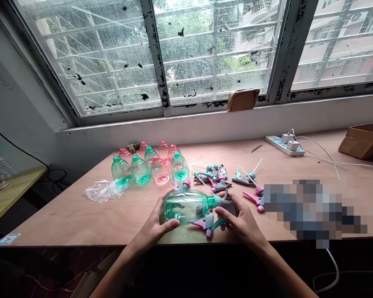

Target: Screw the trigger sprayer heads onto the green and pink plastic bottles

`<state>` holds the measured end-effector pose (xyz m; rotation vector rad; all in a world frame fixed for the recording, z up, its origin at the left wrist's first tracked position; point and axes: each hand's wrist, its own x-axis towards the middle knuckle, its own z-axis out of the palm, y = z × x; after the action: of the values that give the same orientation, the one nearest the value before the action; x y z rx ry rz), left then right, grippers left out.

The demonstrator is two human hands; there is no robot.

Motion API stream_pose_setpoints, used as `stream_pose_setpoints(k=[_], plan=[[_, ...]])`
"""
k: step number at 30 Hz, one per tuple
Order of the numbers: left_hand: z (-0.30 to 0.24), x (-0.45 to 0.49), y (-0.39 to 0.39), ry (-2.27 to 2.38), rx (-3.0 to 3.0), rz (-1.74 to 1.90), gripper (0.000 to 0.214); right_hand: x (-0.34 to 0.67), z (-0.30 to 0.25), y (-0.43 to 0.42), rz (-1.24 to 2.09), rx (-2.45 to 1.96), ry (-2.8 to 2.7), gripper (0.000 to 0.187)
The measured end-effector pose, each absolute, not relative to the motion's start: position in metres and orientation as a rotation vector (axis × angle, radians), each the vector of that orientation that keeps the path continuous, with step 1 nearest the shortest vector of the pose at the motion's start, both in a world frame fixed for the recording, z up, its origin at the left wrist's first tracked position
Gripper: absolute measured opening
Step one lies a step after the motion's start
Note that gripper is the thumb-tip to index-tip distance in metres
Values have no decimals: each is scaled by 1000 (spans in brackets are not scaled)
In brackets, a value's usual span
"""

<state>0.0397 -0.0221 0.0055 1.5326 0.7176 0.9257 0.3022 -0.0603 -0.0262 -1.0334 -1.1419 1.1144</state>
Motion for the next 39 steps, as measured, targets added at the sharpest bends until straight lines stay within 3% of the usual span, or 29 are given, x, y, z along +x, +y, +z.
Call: stream_pose_setpoints(k=[11,19,34,39], plan=[[3,33,-23,794,1656,856,74,308,-25,-60,1028,-1051,-1326,24],[-1,27,-24,708,1661,844,84,306,-25,-59,1032,-1114,-1331,35],[-11,21,-20,679,1765,792,101,307,-36,-55,1116,-1115,-1276,39],[-9,20,-16,714,1717,840,87,303,-32,-55,1142,-1072,-1322,34]])
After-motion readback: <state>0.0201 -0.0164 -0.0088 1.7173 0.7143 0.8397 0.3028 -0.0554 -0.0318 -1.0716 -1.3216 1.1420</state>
